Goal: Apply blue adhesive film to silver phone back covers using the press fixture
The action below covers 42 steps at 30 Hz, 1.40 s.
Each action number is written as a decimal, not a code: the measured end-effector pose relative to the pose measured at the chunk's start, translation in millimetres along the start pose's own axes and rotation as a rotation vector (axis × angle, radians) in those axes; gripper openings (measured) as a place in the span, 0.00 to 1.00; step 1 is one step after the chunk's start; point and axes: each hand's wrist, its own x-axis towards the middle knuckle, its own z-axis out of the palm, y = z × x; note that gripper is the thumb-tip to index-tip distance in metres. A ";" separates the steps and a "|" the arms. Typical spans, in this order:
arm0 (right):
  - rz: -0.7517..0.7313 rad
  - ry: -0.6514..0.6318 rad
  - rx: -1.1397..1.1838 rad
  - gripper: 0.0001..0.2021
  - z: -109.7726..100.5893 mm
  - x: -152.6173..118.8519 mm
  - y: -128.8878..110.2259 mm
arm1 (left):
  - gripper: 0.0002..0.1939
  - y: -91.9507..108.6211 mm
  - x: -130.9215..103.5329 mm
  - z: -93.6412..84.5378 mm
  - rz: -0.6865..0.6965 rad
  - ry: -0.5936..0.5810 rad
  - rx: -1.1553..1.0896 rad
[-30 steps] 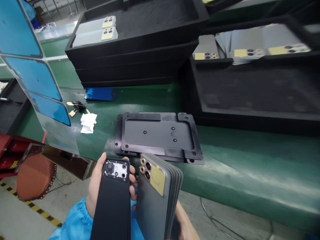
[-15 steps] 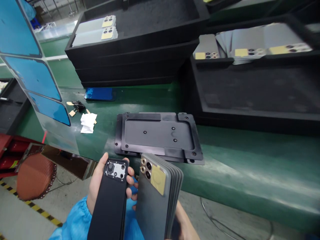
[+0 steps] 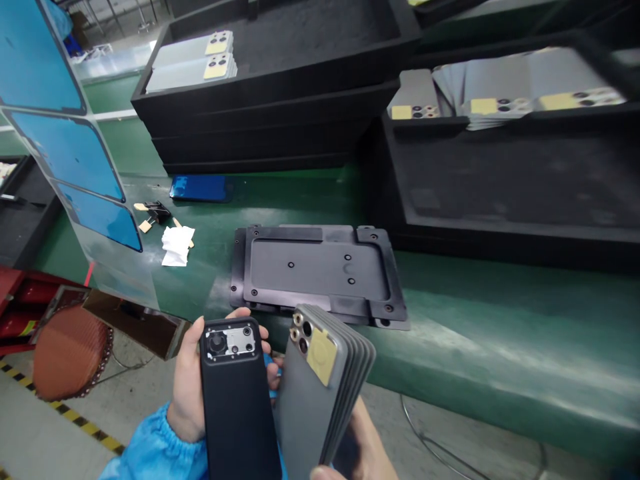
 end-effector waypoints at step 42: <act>-0.177 0.032 -0.132 0.43 0.1 4.7 13.4 | 0.21 13.6 10.2 3.8 -0.386 -0.002 -0.168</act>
